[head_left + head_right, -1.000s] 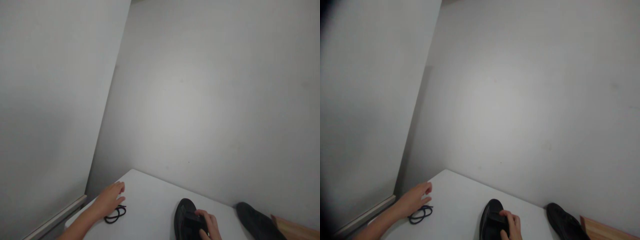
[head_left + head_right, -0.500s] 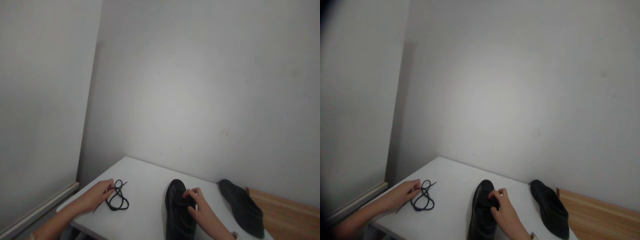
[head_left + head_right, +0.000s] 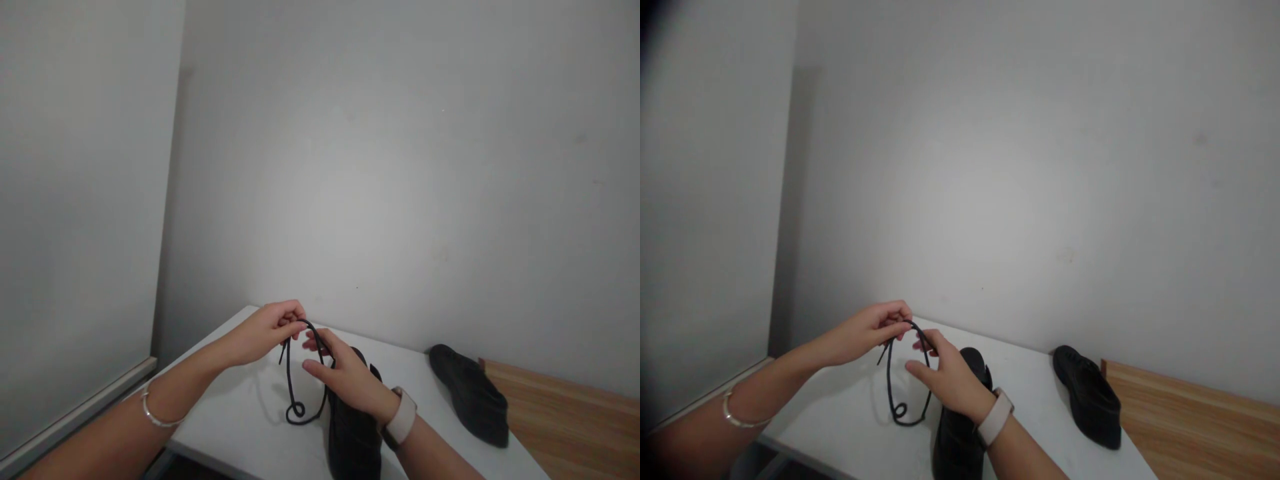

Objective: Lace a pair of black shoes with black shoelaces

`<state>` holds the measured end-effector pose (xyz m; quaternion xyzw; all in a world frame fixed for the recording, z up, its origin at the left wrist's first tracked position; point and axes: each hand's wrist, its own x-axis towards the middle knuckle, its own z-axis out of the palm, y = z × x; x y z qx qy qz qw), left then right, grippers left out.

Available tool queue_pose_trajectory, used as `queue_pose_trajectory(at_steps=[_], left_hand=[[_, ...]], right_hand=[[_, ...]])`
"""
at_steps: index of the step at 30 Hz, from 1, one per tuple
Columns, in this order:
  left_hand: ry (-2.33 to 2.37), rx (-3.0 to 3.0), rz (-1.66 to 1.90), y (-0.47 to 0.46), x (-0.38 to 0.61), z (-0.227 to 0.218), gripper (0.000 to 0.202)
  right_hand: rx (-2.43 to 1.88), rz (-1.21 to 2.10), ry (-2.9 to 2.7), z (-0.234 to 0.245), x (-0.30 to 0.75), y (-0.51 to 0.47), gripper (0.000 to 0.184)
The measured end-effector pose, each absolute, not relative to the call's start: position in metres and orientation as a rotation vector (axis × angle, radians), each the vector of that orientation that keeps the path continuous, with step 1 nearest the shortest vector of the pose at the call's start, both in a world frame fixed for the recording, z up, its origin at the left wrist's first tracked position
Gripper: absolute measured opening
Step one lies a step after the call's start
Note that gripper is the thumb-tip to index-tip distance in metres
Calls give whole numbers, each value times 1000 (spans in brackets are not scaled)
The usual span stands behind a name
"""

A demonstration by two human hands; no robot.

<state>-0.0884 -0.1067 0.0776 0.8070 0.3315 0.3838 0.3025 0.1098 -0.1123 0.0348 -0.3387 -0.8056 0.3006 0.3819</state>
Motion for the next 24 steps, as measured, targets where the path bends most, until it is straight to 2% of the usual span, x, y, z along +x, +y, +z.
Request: queue_pose_trajectory(at_steps=[2, 5, 7, 12, 18, 24], left_hand=[[913, 2179, 1019, -105, -87, 82, 24], [1016, 2238, 992, -95, -93, 81, 30], [1053, 2248, 950, -86, -98, 77, 35], [1048, 2172, 863, -69, -103, 65, 45], [1051, 2109, 805, -65, -90, 71, 47], [800, 2111, 792, -64, -41, 89, 38]], right_hand=[[-775, 1046, -1954, 36, 111, -106, 27], [-685, 1433, -1718, 38, 123, -99, 30], [-664, 1565, -1598, 39, 134, -96, 32], [-818, 1480, -1581, 46, 156, -83, 32], [-993, 1152, -1852, 65, 176, -69, 31], [-677, 1236, -2031, 79, 149, -67, 40]])
